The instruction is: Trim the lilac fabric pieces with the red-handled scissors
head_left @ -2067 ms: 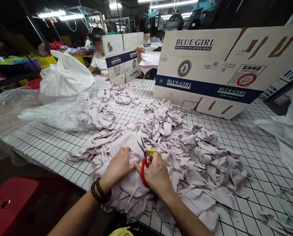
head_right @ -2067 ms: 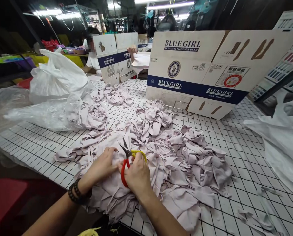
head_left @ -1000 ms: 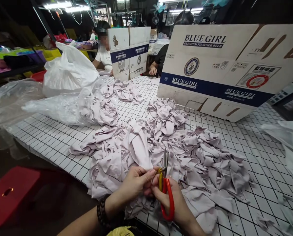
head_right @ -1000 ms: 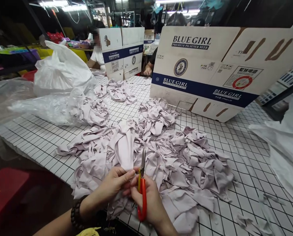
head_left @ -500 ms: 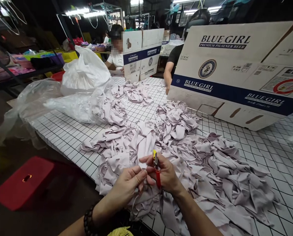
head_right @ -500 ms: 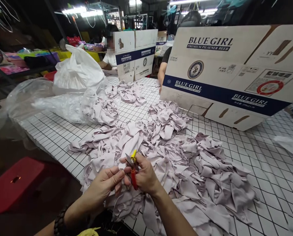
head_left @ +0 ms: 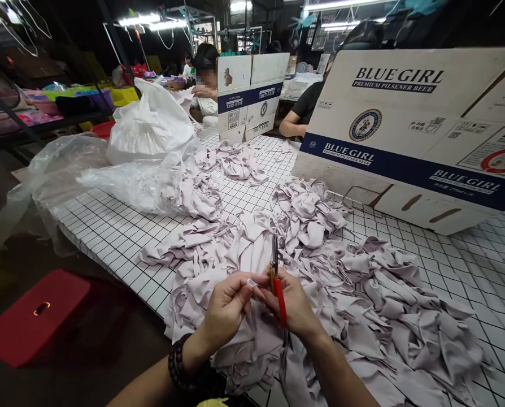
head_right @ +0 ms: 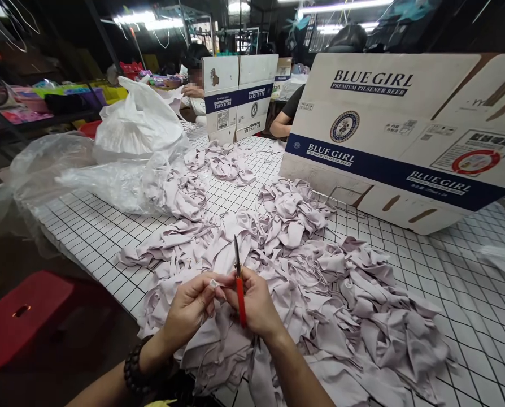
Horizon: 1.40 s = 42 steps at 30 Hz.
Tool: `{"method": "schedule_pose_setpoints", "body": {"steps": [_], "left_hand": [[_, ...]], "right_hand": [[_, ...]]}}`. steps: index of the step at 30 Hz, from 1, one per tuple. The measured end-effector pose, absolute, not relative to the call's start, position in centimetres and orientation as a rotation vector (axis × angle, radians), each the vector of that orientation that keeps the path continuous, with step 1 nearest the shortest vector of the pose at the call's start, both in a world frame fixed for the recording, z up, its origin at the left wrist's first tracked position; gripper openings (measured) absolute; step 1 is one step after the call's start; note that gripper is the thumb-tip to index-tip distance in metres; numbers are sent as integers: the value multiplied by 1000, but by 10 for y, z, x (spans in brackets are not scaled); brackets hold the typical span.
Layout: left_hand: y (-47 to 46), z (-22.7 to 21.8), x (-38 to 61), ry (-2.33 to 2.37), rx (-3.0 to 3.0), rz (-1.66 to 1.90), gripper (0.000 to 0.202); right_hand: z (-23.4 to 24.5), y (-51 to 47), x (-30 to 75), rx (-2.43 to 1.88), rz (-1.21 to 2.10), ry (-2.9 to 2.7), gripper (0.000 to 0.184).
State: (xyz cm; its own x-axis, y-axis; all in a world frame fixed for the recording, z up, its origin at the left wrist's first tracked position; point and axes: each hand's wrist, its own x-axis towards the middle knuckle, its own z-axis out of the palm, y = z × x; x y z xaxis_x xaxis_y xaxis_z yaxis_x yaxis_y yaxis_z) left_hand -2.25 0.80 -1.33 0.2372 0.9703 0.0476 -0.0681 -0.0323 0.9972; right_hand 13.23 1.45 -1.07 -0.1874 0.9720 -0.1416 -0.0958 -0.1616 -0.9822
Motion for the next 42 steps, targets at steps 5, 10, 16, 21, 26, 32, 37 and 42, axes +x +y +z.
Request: {"method": "schedule_pose_setpoints", "body": {"steps": [5, 10, 16, 21, 26, 32, 37, 42], "left_hand": [[11, -13, -18, 879, 1366, 1027, 36], [12, -10, -15, 808, 1562, 927, 33], [16, -9, -15, 747, 1762, 923, 28], [16, -6, -16, 727, 1761, 904, 26], [15, -4, -16, 728, 1708, 891, 26], [15, -3, -17, 726, 1668, 875, 28], [14, 0, -17, 731, 1666, 863, 33], [14, 5, -16, 750, 1669, 844, 39]], "right_hand": [[14, -5, 178, -1519, 1132, -1625, 29], [29, -25, 189, -1786, 692, -2007, 33], [33, -26, 178, -1855, 665, -2061, 31], [36, -25, 177, -1837, 669, -2056, 30], [35, -25, 177, -1827, 634, -2077, 33], [33, -26, 177, -1849, 642, -2086, 37], [34, -27, 177, -1876, 691, -2077, 40], [34, -26, 178, -1886, 712, -2079, 41]]}}
